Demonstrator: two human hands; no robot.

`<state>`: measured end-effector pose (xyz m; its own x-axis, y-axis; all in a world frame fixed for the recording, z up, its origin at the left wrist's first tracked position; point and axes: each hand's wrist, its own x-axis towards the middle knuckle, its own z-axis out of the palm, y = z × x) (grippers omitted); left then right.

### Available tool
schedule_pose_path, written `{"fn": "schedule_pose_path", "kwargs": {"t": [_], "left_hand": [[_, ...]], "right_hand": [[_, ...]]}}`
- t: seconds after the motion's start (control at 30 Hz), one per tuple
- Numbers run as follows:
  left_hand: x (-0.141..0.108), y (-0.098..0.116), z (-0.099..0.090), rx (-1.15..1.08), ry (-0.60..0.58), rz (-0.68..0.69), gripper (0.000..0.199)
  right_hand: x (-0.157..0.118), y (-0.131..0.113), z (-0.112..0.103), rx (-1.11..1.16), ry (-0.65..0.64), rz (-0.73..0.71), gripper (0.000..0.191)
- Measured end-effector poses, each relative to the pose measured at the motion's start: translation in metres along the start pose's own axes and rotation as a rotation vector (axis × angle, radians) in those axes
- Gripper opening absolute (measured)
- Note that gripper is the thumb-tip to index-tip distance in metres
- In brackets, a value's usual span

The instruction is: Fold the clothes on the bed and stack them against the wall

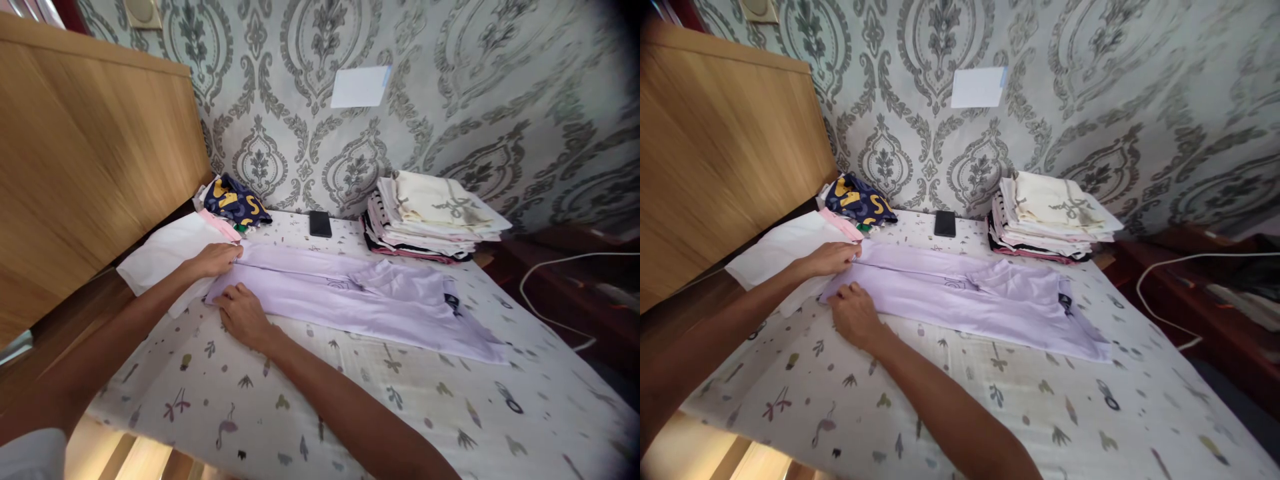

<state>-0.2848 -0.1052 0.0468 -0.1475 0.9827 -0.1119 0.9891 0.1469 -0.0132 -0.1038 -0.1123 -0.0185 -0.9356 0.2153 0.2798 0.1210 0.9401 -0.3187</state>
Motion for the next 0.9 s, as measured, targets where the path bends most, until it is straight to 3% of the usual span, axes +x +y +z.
{"fn": "schedule_pose_path", "kwargs": {"t": [0.27,0.47,0.6,0.77,0.9], "left_hand": [[0.063,-0.016,0.008,-0.109,0.118,-0.061,0.032],[0.097,-0.012,0.012,-0.136,0.065,-0.088,0.025],[0.104,-0.018,0.001,-0.188,-0.001,-0.159,0.01],[0.104,-0.013,-0.018,-0.352,0.002,-0.212,0.019],[0.105,0.007,-0.029,-0.5,0.025,-0.229,0.025]], "right_hand": [[0.011,-0.013,-0.005,-0.079,-0.009,0.088,0.026],[0.024,-0.022,-0.009,-0.152,-0.066,0.136,0.025],[0.028,-0.013,-0.012,-0.019,-0.052,0.255,0.023],[0.017,0.008,-0.023,0.309,0.155,0.53,0.016],[-0.004,0.027,-0.032,0.654,0.361,0.612,0.013]]}}
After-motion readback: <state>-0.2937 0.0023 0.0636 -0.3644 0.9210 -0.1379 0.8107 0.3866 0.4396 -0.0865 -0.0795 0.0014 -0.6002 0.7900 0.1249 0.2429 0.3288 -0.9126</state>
